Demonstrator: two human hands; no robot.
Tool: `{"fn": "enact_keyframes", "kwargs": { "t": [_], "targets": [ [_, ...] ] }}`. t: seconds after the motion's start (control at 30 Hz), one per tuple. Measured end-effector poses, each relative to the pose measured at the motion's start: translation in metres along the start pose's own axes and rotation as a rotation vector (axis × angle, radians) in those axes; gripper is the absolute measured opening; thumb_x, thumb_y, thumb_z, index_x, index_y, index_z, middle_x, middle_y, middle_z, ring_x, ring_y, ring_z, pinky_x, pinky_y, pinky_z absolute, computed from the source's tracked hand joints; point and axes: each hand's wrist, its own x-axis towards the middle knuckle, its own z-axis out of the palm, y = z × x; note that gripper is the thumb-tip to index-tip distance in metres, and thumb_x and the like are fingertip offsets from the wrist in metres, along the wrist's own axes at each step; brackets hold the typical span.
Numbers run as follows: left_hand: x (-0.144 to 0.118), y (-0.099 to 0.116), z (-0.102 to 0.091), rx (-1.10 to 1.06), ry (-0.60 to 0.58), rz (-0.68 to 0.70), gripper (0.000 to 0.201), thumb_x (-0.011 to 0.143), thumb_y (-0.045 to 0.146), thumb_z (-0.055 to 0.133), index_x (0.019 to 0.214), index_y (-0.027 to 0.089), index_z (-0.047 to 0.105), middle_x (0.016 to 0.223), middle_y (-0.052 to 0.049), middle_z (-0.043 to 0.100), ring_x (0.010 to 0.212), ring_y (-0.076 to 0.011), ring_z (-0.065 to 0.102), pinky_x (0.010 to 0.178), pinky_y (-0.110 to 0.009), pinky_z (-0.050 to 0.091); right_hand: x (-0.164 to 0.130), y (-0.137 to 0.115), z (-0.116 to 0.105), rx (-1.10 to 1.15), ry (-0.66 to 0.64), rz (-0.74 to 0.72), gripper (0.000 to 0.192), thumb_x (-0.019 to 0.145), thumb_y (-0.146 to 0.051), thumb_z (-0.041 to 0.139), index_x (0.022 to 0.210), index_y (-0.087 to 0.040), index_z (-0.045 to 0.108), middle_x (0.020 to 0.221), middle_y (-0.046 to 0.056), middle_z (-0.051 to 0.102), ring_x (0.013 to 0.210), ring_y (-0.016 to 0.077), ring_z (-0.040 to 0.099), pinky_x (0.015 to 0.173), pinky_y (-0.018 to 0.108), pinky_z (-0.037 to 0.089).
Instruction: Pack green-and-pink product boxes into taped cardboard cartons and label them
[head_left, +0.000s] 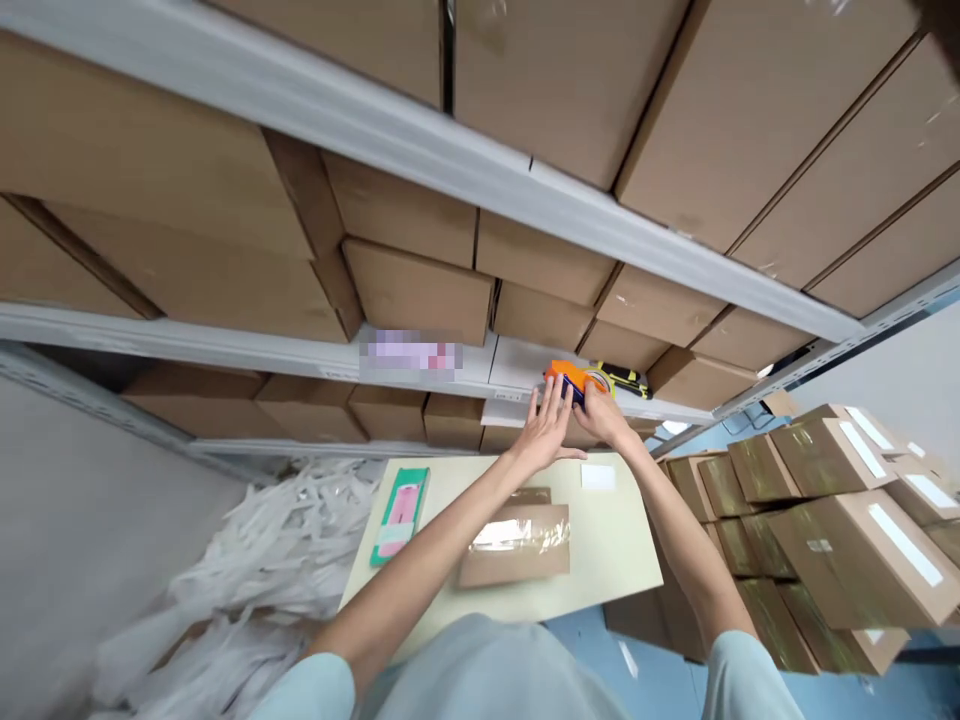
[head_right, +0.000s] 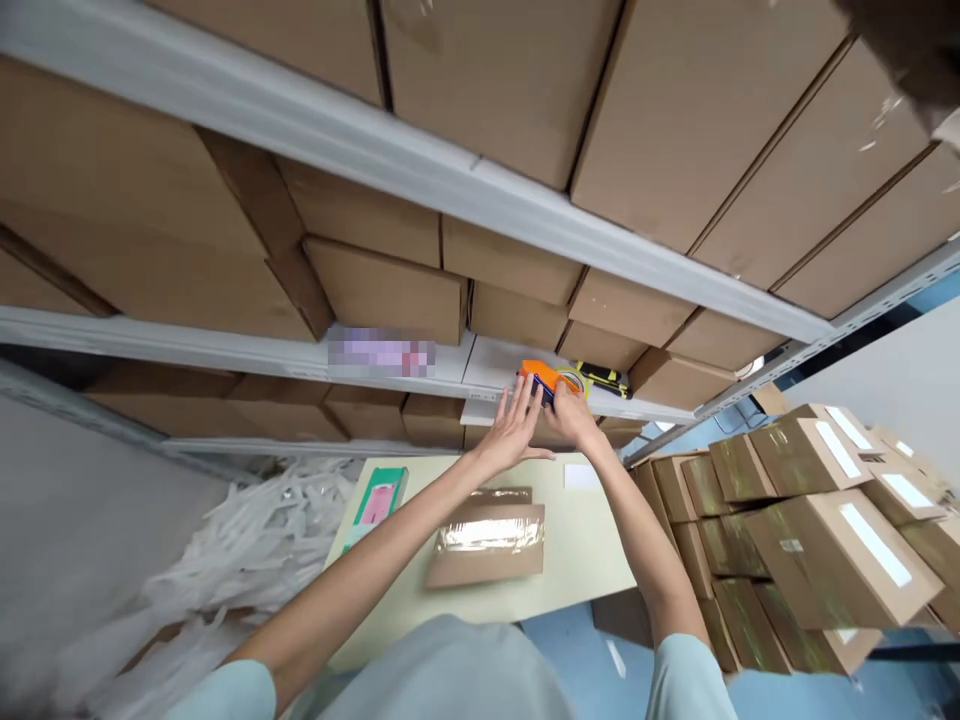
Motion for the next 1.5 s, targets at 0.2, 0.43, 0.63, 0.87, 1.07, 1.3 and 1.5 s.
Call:
{"fn": "enact_keyframes", "kwargs": {
  "t": [0.2,0.43,0.63,0.87,1.07,1.3,1.5],
  "targets": [
    [0.02,-0.02,-0.009,0.004,-0.023,-0.094,0.146,0.087,0.086,0.078,0.184,0.005,0.006,0.185,-0.04,-0.002,0.177,-0.0517,-0.001,0.139,-0.08,0.012,0.062,-0.023,-0.013,-0.055,-0.005,0.004,0.048,0.11,-0.021,0.049,0.154,-0.003,0.055,0.146,0.031,0.074,0.141,0.0385,0.07,0.123,0.049,0.047],
    [-0.042,-0.031,0.012,-0.067,-0.034,-0.194,0.131,0.095,0.084,0.068,0.184,0.006,0.012,0.187,-0.037,0.005,0.178,-0.0489,0.002,0.142,-0.073,0.015,0.067,-0.017,0.007,-0.03,0.097,0.013,0.066,0.109,-0.018,0.042,0.171,0.004,0.04,0.171,0.033,0.053,0.163,0.0374,0.048,0.137,0.051,0.034],
    [-0.2,-0.047,0.061,-0.266,0.004,-0.706,0.105,0.106,0.069,0.057,0.18,0.002,0.025,0.183,-0.037,0.031,0.175,-0.0481,0.029,0.139,-0.067,0.035,-0.055,-0.012,0.113,0.141,0.307,0.153,0.073,0.117,-0.036,0.026,0.18,0.001,0.026,0.186,0.029,0.031,0.176,0.0355,0.026,0.143,0.058,0.026],
    [-0.261,0.015,0.093,-0.331,-0.095,-1.005,0.078,0.112,0.054,0.05,0.172,0.004,0.041,0.168,-0.03,0.059,0.157,-0.0413,0.061,0.13,-0.054,0.051,-0.177,-0.062,0.25,0.325,-0.051,0.49,0.097,0.113,-0.055,0.044,0.177,0.012,0.015,0.185,0.041,0.02,0.178,0.0438,0.019,0.141,0.065,0.027],
    [-0.23,0.024,0.114,-0.268,-0.111,-1.128,0.118,0.098,0.074,0.073,0.177,-0.001,0.028,0.173,-0.036,0.05,0.161,-0.0462,0.054,0.126,-0.051,0.053,-0.16,-0.043,0.265,0.342,-0.152,0.659,0.116,0.107,-0.069,0.058,0.179,0.008,0.01,0.181,0.041,0.031,0.17,0.0419,0.042,0.134,0.051,0.042],
    [-0.244,-0.003,0.123,-0.367,-0.158,-1.089,0.1,0.105,0.072,0.066,0.177,0.009,0.037,0.164,-0.027,0.065,0.147,-0.0427,0.068,0.12,-0.051,0.056,-0.162,-0.001,0.27,0.667,-0.231,0.527,0.08,0.117,-0.062,0.027,0.169,-0.004,0.046,0.16,0.028,0.067,0.151,0.0266,0.064,0.123,0.039,0.051],
    [-0.254,-0.019,0.102,-0.446,-0.164,-0.914,0.065,0.11,0.05,0.062,0.162,0.012,0.058,0.153,-0.022,0.072,0.146,-0.0365,0.068,0.124,-0.05,0.054,-0.172,-0.014,0.265,0.508,-0.089,0.657,0.089,0.115,-0.072,0.028,0.155,0.003,0.054,0.154,0.039,0.062,0.147,0.0368,0.062,0.123,0.045,0.05]
  ]
}}
